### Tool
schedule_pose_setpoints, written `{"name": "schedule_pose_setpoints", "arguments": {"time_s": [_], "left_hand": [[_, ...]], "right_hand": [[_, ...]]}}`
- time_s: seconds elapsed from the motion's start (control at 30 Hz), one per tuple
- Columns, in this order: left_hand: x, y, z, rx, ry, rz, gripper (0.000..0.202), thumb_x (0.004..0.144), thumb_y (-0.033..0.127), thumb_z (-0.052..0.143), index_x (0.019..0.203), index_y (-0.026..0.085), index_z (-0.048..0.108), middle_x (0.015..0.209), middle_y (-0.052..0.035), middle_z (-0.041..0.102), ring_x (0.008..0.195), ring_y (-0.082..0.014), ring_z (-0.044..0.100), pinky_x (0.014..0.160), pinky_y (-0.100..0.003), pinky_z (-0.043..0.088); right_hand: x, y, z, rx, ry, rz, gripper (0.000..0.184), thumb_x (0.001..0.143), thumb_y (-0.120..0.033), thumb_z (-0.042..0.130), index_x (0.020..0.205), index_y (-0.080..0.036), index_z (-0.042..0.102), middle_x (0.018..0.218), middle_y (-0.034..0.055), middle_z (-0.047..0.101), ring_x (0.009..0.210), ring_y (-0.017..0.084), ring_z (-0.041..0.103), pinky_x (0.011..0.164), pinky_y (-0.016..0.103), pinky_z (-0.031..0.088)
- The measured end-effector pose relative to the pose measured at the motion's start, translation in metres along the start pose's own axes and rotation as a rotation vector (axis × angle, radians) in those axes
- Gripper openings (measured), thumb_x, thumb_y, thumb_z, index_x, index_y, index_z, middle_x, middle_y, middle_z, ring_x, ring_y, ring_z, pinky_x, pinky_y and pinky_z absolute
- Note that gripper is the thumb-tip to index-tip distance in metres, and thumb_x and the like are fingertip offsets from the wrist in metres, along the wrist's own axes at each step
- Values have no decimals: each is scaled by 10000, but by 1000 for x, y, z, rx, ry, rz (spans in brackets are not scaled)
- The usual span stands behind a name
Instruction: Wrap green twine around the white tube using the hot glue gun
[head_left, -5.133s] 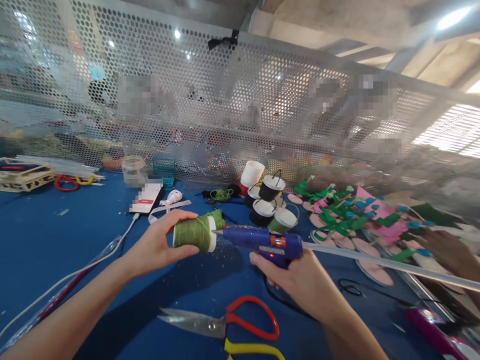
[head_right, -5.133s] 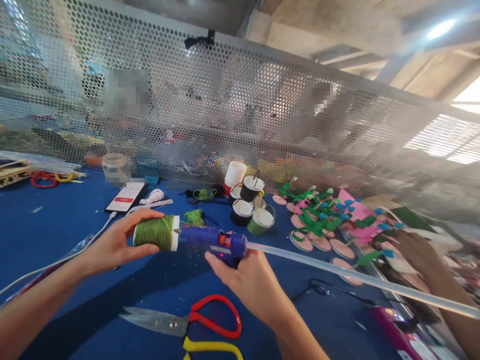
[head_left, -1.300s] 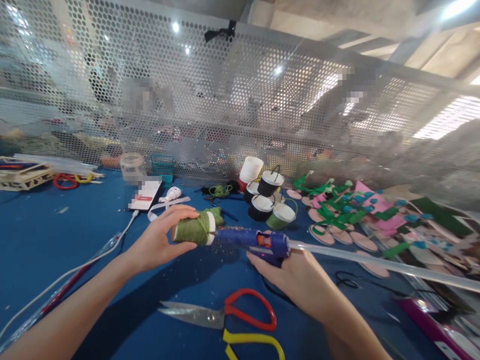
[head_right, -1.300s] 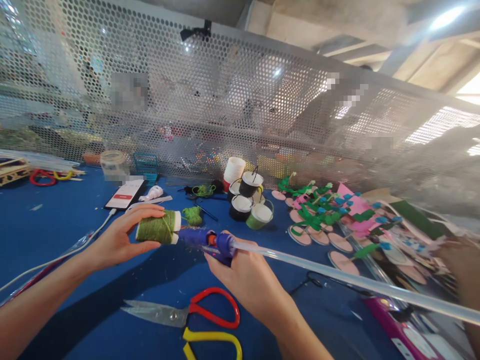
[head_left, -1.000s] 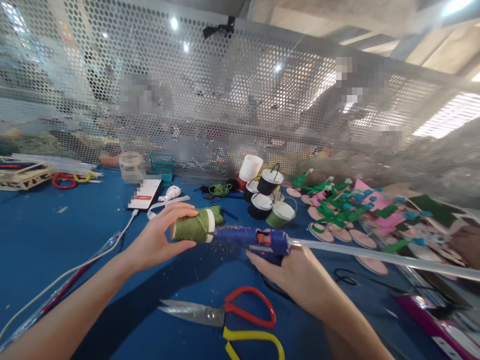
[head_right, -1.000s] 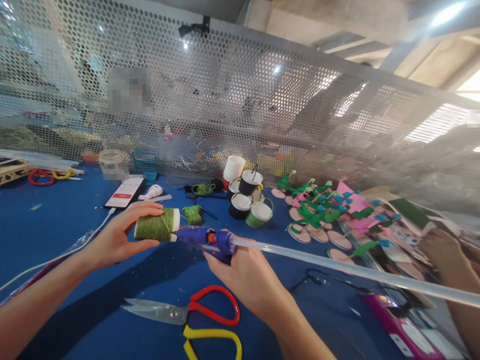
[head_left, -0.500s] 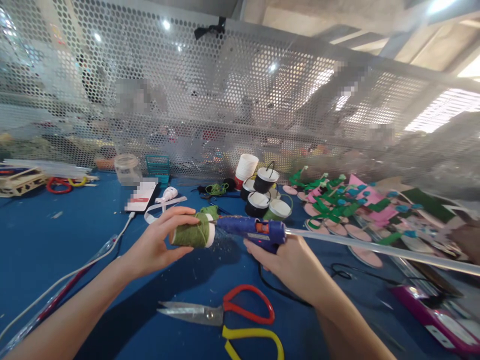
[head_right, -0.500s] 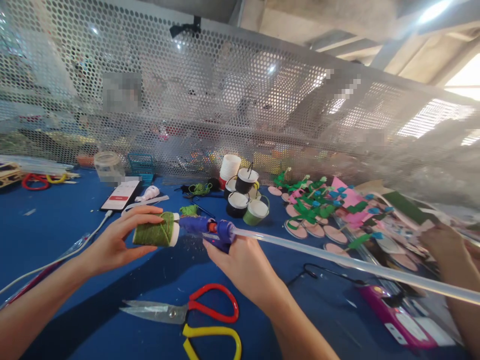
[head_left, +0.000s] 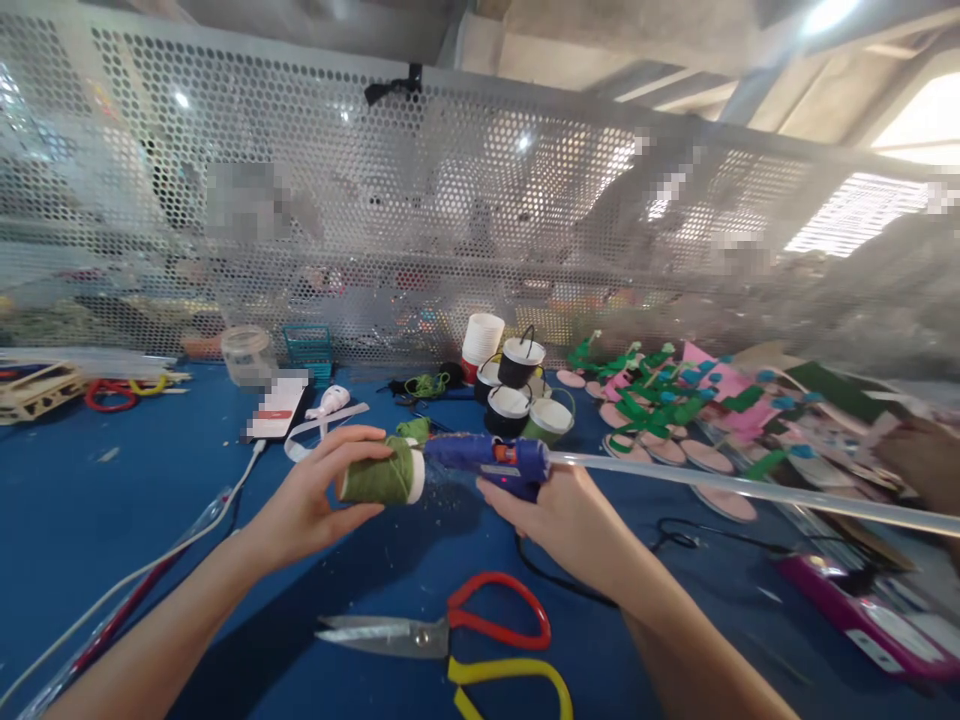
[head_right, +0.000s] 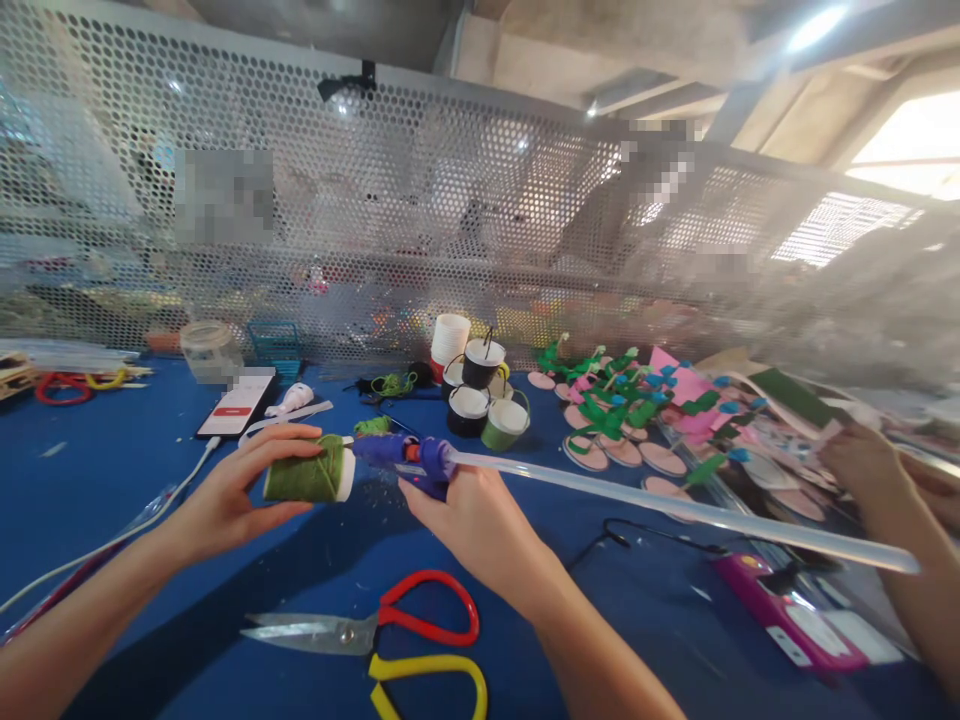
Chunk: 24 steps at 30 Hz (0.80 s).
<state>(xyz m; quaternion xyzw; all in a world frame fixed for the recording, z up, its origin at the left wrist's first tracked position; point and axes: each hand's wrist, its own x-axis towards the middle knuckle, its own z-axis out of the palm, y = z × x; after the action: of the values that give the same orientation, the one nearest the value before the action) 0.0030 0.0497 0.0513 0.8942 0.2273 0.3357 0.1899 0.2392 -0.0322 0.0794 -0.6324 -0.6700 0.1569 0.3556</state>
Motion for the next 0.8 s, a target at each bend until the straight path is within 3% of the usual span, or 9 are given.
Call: {"name": "schedule_pose_setpoints", "arguments": {"time_s": [0.23,0.6,0.8], "left_hand": [[0,-6,2,-30,70,-67,402,741,184,645,1110,245,500,1184,-105,514,1165,-270,472,968,-487,398],[1,-3,2,-156,92,-242,394,732,250,644,1090,219,484,1138,-94,511,1052,-254,535,899,-457,444],[1,-2,0,-155,101,-221,397,731,252,652,1089,212,486,1149,-97,505,1080,-256,516,928,-468,421]], "right_hand": [[-4,-6,-3,-13,-33,12,181,737,-281,505,616,-168,577,410,-44,475,398,109,436,402,215,381],[-9,-8,-5,-53,-107,-13,171,762,-272,510,787,-158,636,671,2,654,607,151,563,589,248,459],[-9,-10,-6,-23,-76,-9,146,746,-263,523,715,-161,622,579,-21,607,521,124,518,518,226,435]]}}
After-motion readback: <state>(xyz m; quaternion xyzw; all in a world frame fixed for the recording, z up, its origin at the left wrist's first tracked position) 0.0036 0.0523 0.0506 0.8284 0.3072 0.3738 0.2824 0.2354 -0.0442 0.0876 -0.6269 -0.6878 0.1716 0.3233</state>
